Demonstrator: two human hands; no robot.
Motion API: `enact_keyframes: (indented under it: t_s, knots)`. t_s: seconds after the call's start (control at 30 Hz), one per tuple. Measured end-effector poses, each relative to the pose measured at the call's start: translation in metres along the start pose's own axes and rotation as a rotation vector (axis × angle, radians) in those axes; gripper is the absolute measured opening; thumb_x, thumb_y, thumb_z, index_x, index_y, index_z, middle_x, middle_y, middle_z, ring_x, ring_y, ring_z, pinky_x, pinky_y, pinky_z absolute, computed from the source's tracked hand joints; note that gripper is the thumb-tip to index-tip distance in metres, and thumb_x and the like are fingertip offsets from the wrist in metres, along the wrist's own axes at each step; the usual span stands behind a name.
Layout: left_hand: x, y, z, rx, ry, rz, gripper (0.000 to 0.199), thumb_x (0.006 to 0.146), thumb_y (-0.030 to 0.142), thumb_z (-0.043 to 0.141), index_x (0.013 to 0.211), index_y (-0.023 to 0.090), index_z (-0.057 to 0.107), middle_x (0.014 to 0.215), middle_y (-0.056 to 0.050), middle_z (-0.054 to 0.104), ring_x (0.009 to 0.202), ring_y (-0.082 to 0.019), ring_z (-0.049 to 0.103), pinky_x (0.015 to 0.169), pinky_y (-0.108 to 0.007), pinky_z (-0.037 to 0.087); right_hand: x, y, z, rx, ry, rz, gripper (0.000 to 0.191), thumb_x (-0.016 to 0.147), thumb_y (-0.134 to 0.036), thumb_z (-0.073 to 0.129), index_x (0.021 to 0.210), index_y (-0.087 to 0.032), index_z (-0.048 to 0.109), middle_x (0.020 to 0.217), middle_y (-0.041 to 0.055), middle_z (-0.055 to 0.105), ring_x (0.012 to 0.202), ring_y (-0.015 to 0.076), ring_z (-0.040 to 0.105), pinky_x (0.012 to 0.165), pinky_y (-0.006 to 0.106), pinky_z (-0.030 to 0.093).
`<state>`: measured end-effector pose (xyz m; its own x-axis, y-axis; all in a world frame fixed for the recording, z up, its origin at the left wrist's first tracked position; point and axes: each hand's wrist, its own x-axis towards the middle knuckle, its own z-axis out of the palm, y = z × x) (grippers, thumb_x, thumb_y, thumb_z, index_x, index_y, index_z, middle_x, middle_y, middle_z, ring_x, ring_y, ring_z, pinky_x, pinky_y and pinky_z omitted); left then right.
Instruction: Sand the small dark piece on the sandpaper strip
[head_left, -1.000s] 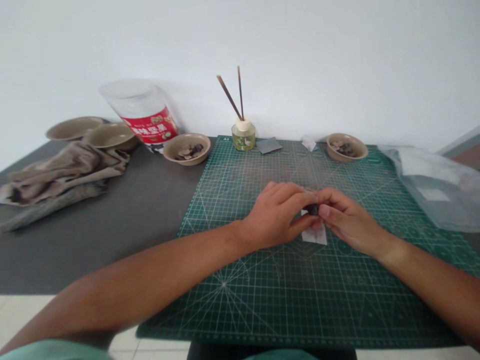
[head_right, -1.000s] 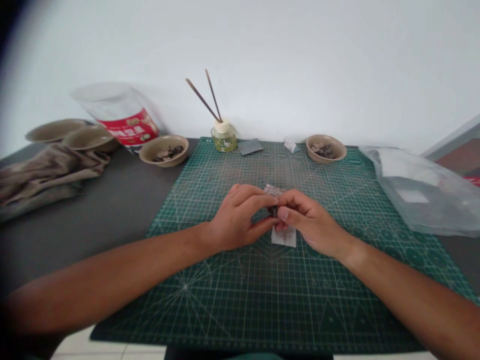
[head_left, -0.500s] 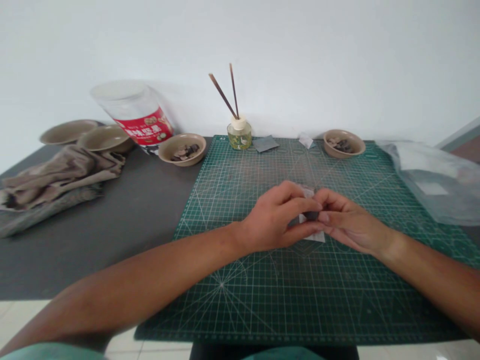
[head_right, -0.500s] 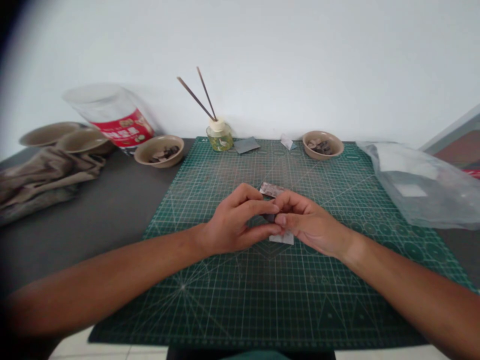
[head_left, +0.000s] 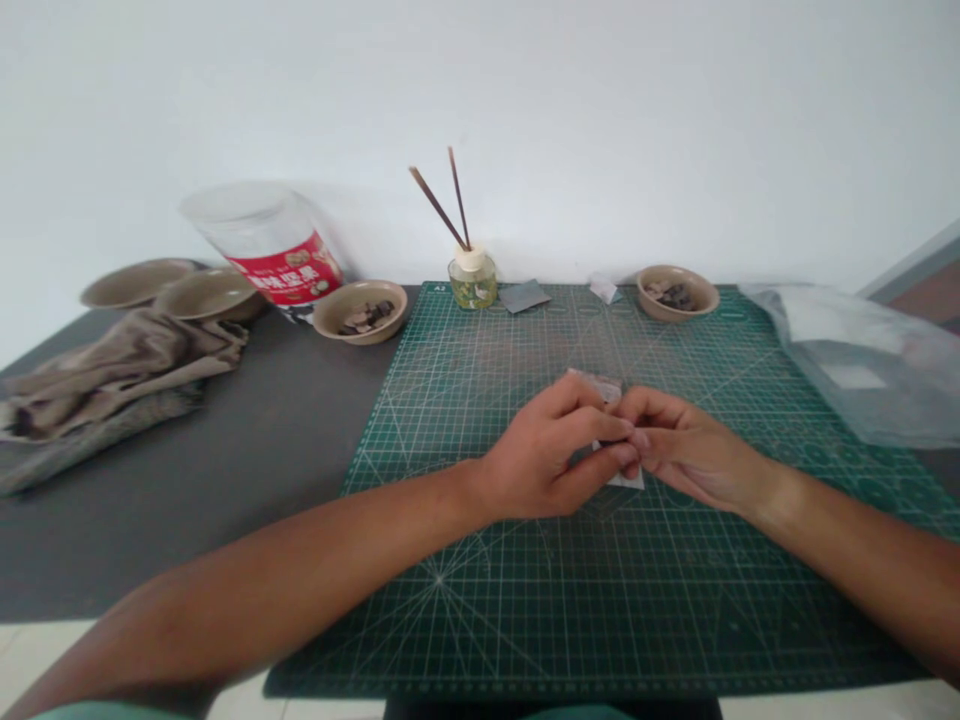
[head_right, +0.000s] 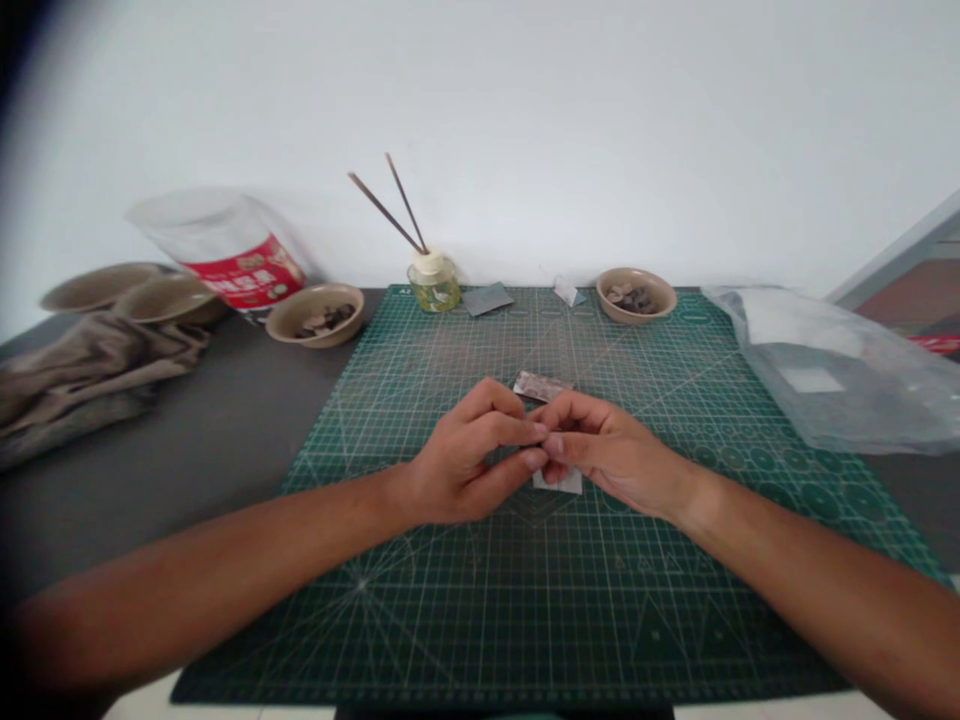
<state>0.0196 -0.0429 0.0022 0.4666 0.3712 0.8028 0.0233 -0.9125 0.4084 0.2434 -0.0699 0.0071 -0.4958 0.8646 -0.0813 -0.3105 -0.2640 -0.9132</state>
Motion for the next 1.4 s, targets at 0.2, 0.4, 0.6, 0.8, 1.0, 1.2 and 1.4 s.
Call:
enact_keyframes:
  t_s: [0.2,0.4,0.6,0.8,1.0,1.2,1.4]
  knots:
    - [0.000,0.001,0.001,0.054,0.012,0.043,0.012,0.112,0.033,0.063,0.114,0.023,0.069,0.096,-0.002,0.066,0.085,-0.014,0.064,0.075,-0.028,0.057,-0.001,-0.003,0.004,0.005,-0.059,0.004,0.028,0.086,-0.039,0.098,0.092,-0.022,0.076,0.079,-0.0030,0.075,0.066,0.0116,0.071,0.064,0.023,0.059]
    - [-0.002,0.000,-0.001,0.093,-0.044,0.018,0.024,0.115,0.038,0.055,0.113,0.022,0.073,0.100,-0.005,0.069,0.086,-0.016,0.067,0.079,-0.031,0.059,-0.004,-0.004,0.005,-0.029,-0.076,0.005,0.030,0.089,-0.040,0.096,0.094,-0.022,0.073,0.083,-0.0013,0.075,0.070,0.0129,0.069,0.064,0.025,0.057]
    - [-0.002,-0.001,-0.001,0.074,-0.046,0.019,0.023,0.117,0.031,0.050,0.117,0.020,0.071,0.106,-0.006,0.074,0.092,-0.016,0.071,0.085,-0.032,0.060,-0.007,-0.005,0.001,-0.027,-0.098,0.002,0.028,0.091,-0.039,0.094,0.096,-0.021,0.074,0.079,-0.0009,0.075,0.070,0.0126,0.071,0.066,0.023,0.056]
    - [-0.003,-0.004,0.001,0.070,-0.001,0.083,0.035,0.110,0.045,0.066,0.132,0.018,0.066,0.114,-0.010,0.073,0.102,-0.021,0.073,0.087,-0.035,0.063,-0.012,-0.009,-0.002,0.040,-0.134,0.002,0.022,0.095,-0.034,0.090,0.104,-0.021,0.075,0.098,0.0024,0.080,0.076,0.0123,0.072,0.064,0.022,0.055]
    - [-0.004,-0.004,0.000,0.141,-0.004,0.092,0.033,0.107,0.045,0.072,0.127,0.019,0.067,0.116,-0.010,0.077,0.101,-0.020,0.076,0.087,-0.034,0.061,-0.014,-0.009,-0.006,0.017,-0.179,0.022,0.023,0.099,-0.039,0.086,0.105,-0.022,0.072,0.096,0.0026,0.079,0.073,0.0127,0.071,0.064,0.024,0.054]
    - [-0.005,-0.005,-0.002,0.196,-0.006,0.076,0.028,0.109,0.044,0.069,0.123,0.019,0.068,0.113,-0.008,0.079,0.096,-0.018,0.076,0.082,-0.033,0.057,-0.016,-0.008,-0.005,-0.130,-0.130,-0.053,0.029,0.101,-0.046,0.083,0.113,-0.023,0.071,0.095,0.0031,0.078,0.075,0.0155,0.071,0.070,0.029,0.058]
    - [-0.007,-0.007,-0.001,0.273,-0.028,0.027,0.026,0.110,0.046,0.068,0.116,0.020,0.069,0.110,-0.005,0.080,0.094,-0.017,0.076,0.080,-0.032,0.051,-0.017,-0.004,0.000,-0.400,-0.038,-0.147,0.033,0.097,-0.045,0.088,0.113,-0.026,0.067,0.096,0.0000,0.070,0.079,0.0144,0.064,0.070,0.027,0.055]
